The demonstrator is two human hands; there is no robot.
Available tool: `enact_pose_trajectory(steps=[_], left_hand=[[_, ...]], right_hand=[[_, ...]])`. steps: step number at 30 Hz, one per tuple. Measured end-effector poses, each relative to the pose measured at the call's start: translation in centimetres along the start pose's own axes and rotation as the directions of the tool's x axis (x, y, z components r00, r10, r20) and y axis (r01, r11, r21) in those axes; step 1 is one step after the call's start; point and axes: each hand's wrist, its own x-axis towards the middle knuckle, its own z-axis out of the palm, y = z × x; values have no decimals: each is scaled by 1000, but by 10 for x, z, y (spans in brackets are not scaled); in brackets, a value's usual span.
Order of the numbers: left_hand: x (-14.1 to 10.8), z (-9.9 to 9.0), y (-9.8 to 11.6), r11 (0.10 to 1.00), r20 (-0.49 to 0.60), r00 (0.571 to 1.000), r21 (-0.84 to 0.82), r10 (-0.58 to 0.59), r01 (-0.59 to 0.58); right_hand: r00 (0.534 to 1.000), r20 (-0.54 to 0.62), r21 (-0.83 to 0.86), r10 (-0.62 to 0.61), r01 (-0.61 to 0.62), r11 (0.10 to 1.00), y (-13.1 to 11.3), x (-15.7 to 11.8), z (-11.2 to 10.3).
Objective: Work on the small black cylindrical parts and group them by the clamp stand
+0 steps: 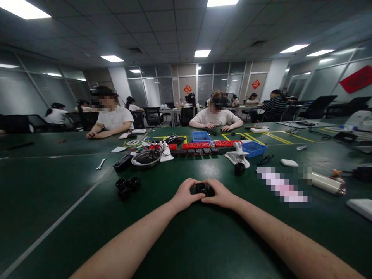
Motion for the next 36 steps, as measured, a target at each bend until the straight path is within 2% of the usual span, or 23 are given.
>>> enact_pose_trajectory(steps=[3, 7, 11, 21, 26, 30, 33, 36], left_hand=[[1, -5, -2, 998, 75, 997, -53, 27, -23], [4, -7, -5, 996, 119, 992, -80, 39, -29], [4, -9, -5, 995, 131, 991, -98, 27, -15], [4, -6, -3, 997, 121, 993, -78, -3, 13], [3, -2, -1, 998, 81, 996, -45, -37, 41], [1, 5, 4, 995, -19, 995, 30, -96, 96], [-1, 12, 6, 984, -127, 984, 115, -122, 137], [-2, 14, 5, 984, -141, 985, 130, -102, 121]], right_hand=[[994, 85, 275, -63, 37, 961, 4, 1, -2], [976, 189, 435, -109, 17, 900, 5, 4, -6], [957, 272, 447, -104, -30, 894, 4, 6, -9], [962, 267, 372, -49, -56, 927, 11, 8, -5], [978, 205, 261, 44, -98, 960, 11, 8, -1], [985, -29, -28, 172, -173, 984, 3, 6, 12], [969, -165, -212, 182, -215, 953, -6, 4, 18], [978, -153, -201, 140, -169, 965, -9, 1, 17]])
